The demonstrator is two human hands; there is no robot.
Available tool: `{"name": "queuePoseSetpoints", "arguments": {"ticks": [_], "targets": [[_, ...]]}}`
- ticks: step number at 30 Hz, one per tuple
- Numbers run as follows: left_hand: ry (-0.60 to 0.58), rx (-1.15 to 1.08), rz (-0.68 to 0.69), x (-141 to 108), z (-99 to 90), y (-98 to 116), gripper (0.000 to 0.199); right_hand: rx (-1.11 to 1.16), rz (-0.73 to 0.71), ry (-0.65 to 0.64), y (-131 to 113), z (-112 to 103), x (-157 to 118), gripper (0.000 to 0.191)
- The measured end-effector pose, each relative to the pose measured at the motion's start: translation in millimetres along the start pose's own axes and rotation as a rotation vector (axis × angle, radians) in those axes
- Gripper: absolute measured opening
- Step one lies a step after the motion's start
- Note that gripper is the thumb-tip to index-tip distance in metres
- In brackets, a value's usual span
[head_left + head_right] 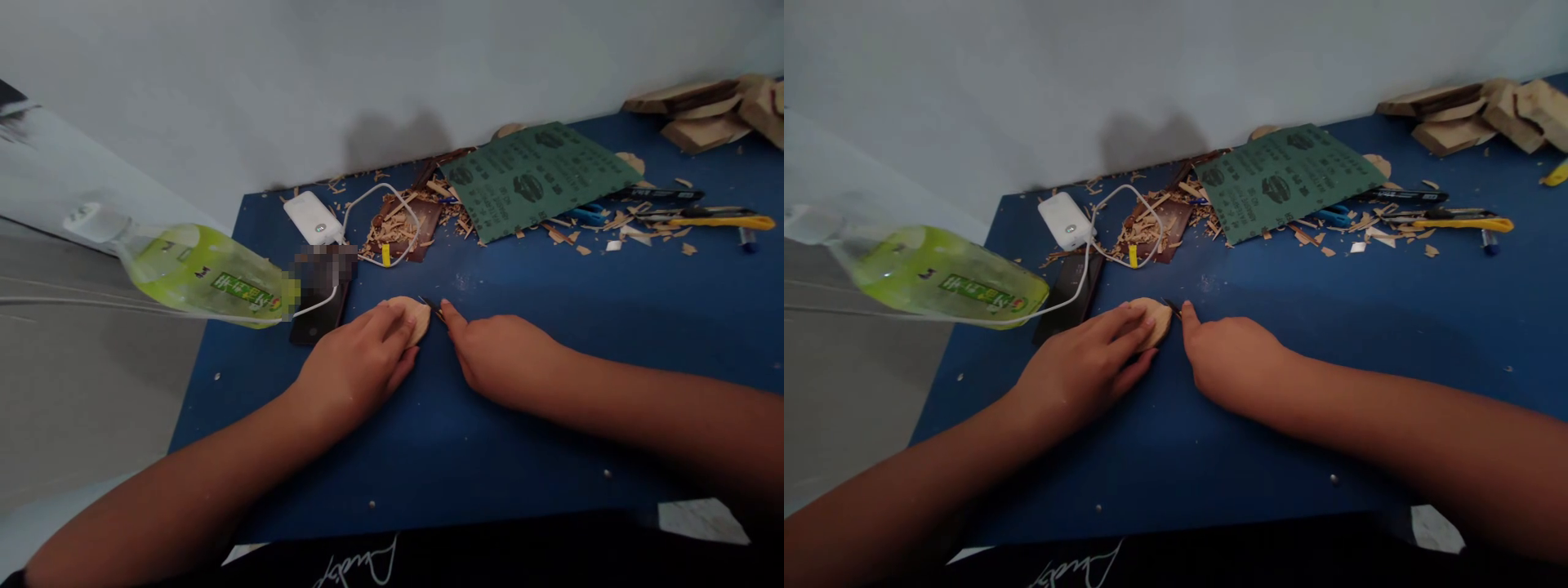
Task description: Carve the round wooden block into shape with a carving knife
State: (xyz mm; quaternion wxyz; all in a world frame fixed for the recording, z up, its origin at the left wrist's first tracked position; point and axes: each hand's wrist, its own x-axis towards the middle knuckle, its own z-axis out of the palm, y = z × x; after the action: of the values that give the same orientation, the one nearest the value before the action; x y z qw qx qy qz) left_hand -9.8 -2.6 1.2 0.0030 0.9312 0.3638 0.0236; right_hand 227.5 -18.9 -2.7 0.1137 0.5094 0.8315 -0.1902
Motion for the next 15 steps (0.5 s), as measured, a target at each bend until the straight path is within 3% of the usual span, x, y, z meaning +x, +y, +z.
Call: {"name": "queuePoseSetpoints", "arguments": {"ticks": [15], "targets": [[-0.006, 0.055, 0.004, 1.6, -0.2, 1.0, 0.032, -0.042, -0.037, 0.000, -2.3, 4.8, 0.6, 0.085]]}}
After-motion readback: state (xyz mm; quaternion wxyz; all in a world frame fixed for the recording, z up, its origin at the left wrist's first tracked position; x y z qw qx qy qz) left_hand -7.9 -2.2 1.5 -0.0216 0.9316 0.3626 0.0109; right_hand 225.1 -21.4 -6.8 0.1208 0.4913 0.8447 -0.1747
